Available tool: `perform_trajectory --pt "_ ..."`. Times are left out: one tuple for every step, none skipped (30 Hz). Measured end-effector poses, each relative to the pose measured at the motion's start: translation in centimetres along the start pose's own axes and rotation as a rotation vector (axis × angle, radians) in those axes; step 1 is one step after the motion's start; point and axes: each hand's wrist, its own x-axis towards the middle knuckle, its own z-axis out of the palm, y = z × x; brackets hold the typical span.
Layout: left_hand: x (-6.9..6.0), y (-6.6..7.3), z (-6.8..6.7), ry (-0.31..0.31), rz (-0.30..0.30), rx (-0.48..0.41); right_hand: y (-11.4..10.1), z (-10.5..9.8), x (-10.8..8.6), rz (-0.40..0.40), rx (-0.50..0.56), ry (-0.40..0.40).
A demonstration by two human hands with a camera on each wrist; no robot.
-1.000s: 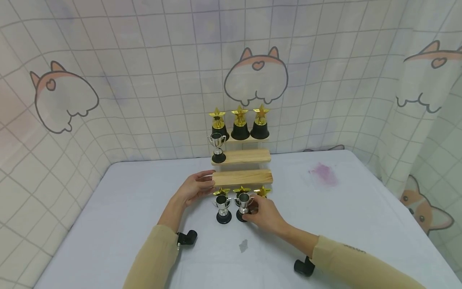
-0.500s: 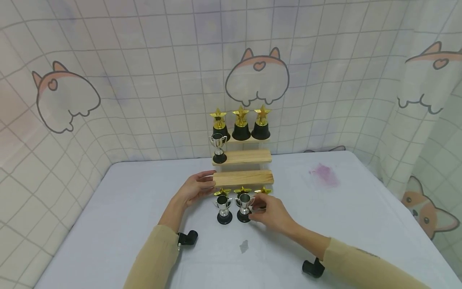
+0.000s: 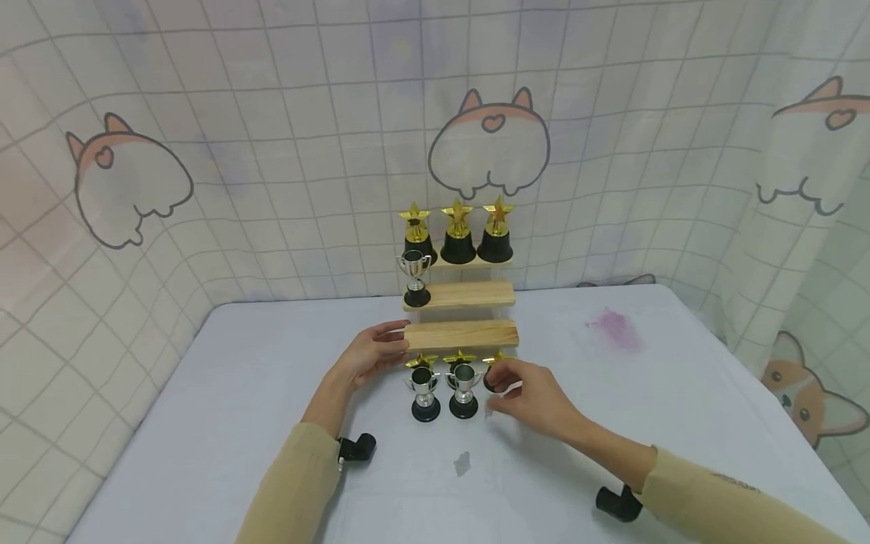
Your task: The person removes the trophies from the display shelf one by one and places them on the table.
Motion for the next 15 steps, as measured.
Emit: perform_trajectory --pt "0.0 0.0 0.0 0.000 -0.001 0.001 -0.1 -0.2 0.0 -0.005 -0.012 0.002" --pt "0.0 0.0 0.1 -0.001 -0.002 -0.003 -0.2 -0.5 0.0 -0.011 -0.026 0.005" --pt "0.0 0.0 0.1 -0.001 -0.004 -0.005 -0.2 -0.7 0.1 -0.015 -0.037 0.008" --pt "0.0 0.0 0.1 -0.002 -0.005 -0.008 -0.3 -1.0 0.1 -0.018 -0.049 0.013" --pt "0.1 0.0 0.2 -0.005 -0.004 -0.007 -0.4 -1.2 0.2 -0.018 -0.057 0.020" --pt "0.1 0.0 0.2 -0.003 -0.006 -0.011 -0.5 -1.4 0.4 -0.017 -0.064 0.030" --pt "0.1 0.0 0.2 -0.005 -0.006 -0.011 -0.6 -1.6 0.5 -0.020 -0.070 0.037" --pt "0.1 0.0 0.2 -0.006 -0.007 -0.012 -0.7 -1.8 0.6 -0.022 -0.073 0.044" --pt "0.0 0.0 0.2 -0.007 -0.006 -0.009 -0.8 -1.9 0.8 -0.024 -0.074 0.051" --pt "0.0 0.0 0.2 -0.008 -0.005 -0.008 -1.0 -2.0 1.0 -0.023 -0.081 0.057" --pt "0.0 0.0 0.2 -0.007 -0.004 -0.006 -1.1 -2.1 1.1 -0.025 -0.082 0.063" --pt "0.0 0.0 0.2 -0.007 -0.001 -0.004 -1.3 -2.1 1.3 -0.026 -0.085 0.068" --pt "0.0 -0.1 0.2 -0.008 0.002 -0.001 -1.5 -2.2 1.4 -0.027 -0.086 0.070" --pt "0.0 -0.1 0.2 -0.005 0.004 0.001 -1.6 -2.3 1.6 -0.025 -0.087 0.072" --pt "0.0 -0.2 0.2 -0.002 0.007 0.002 -1.7 -2.4 1.8 -0.021 -0.088 0.074"
